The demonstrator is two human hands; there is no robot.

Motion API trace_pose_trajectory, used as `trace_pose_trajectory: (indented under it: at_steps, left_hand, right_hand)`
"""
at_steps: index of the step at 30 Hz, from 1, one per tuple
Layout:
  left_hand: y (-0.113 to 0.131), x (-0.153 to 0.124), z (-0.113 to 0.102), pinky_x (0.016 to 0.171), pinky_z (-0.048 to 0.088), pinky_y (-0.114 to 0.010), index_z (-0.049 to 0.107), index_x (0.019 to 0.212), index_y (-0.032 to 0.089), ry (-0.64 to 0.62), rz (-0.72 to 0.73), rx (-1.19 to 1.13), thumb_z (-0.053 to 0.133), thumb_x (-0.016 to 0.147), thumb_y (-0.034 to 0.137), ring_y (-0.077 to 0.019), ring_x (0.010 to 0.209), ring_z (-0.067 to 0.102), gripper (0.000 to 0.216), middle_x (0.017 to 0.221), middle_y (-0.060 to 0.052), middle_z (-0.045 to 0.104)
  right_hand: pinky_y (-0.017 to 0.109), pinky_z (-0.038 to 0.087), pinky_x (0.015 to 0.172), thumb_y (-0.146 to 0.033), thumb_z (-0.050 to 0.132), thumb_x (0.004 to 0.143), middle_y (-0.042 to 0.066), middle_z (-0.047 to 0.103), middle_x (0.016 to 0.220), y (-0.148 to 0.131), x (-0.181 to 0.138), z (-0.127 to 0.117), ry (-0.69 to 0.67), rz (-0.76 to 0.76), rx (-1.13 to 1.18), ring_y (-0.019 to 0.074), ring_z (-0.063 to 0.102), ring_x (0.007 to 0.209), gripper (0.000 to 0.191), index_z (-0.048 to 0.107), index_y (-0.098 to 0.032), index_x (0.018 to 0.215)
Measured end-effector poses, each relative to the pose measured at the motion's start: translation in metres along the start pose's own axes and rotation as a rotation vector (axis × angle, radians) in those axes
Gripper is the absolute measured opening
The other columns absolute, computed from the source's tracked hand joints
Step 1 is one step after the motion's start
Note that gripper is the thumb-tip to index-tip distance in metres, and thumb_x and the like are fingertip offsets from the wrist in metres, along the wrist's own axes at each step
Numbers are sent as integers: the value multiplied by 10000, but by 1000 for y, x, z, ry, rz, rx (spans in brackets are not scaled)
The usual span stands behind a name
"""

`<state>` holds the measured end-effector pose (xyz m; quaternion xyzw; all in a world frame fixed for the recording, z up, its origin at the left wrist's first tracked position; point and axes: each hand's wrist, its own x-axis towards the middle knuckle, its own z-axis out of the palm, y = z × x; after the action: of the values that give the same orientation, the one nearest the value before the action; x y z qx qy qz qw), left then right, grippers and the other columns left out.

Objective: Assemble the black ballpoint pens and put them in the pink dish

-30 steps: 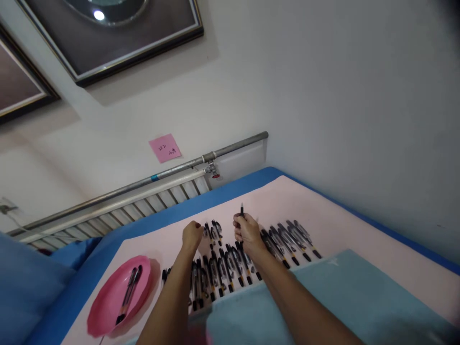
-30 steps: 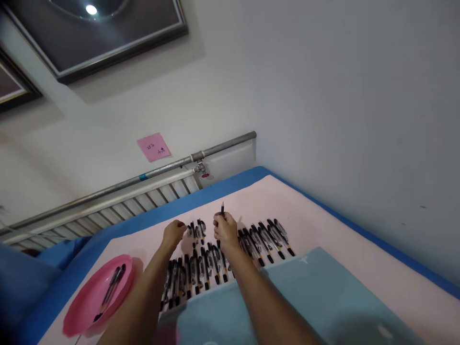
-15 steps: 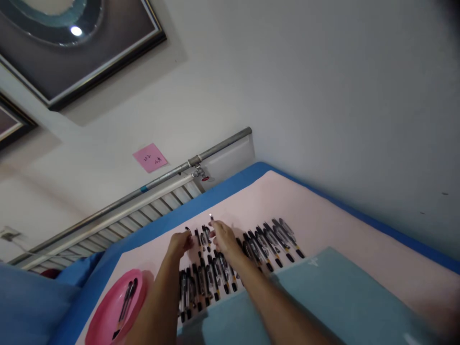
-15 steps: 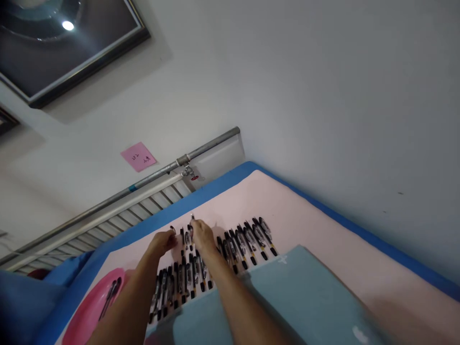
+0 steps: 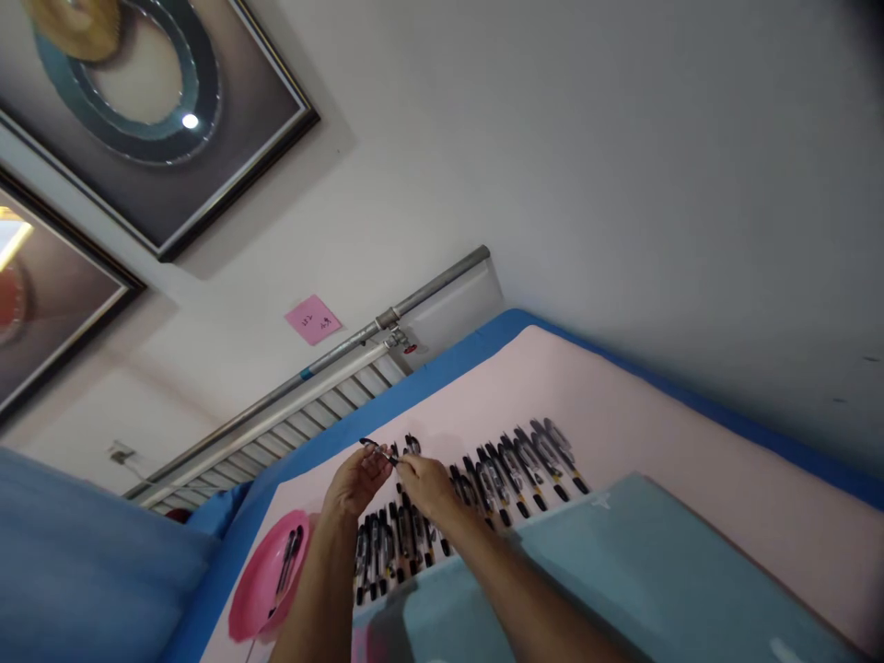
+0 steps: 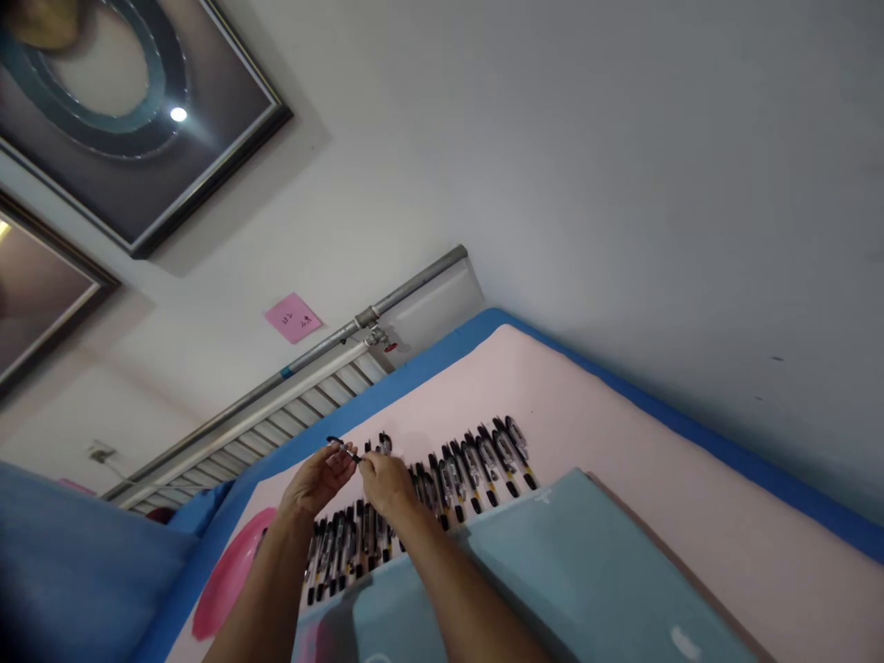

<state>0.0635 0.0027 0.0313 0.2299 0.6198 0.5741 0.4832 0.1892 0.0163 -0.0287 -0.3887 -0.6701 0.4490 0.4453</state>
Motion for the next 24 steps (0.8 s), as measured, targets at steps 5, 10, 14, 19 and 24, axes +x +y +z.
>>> trace_pose_trajectory:
  at_steps: [5, 10, 14, 19, 24]
  left_hand:
    - [-4, -5, 0, 617, 509, -259, 565, 705, 122, 11, 21, 60, 565, 706, 125, -128, 593, 621, 3, 643, -50, 650]
    - [-13, -10, 1, 592, 503, -270, 539, 684, 136, 16, 61, 127, 657, 624, 138, -115, 535, 595, 133, 626, -21, 636]
    - [-20, -14, 4, 555, 485, -240, 518, 648, 141, 1, 94, 152, 694, 590, 184, -101, 504, 573, 190, 558, 8, 597]
    - [-25, -20, 8, 569, 482, -241, 519, 632, 132, -30, 136, 185, 704, 575, 224, -94, 501, 556, 214, 534, 10, 573]
    - [-29, -20, 3, 596, 491, -262, 530, 659, 128, 46, 194, 242, 663, 613, 226, -106, 534, 570, 172, 589, -18, 593]
  right_hand:
    - [217, 307, 569, -183, 429, 785, 32, 654, 710, -1, -3, -3, 18, -18, -50, 149, 552, 668, 217, 641, -209, 748]
    - [227, 325, 618, -139, 487, 727, 47, 611, 771, -2, -4, 0, 71, -27, -71, 160, 528, 719, 112, 575, -178, 784]
    - [237, 346, 667, -51, 478, 662, 49, 564, 826, -3, -4, 4, 103, -53, -61, 159, 511, 756, 187, 533, -171, 794]
    - [229, 356, 652, -30, 458, 662, 26, 549, 764, -4, -4, 5, 134, -70, -20, 146, 503, 712, 184, 520, -180, 751]
    - [213, 362, 600, -68, 510, 654, 0, 561, 683, -6, -3, 3, 120, -67, 37, 131, 505, 640, 134, 540, -182, 719]
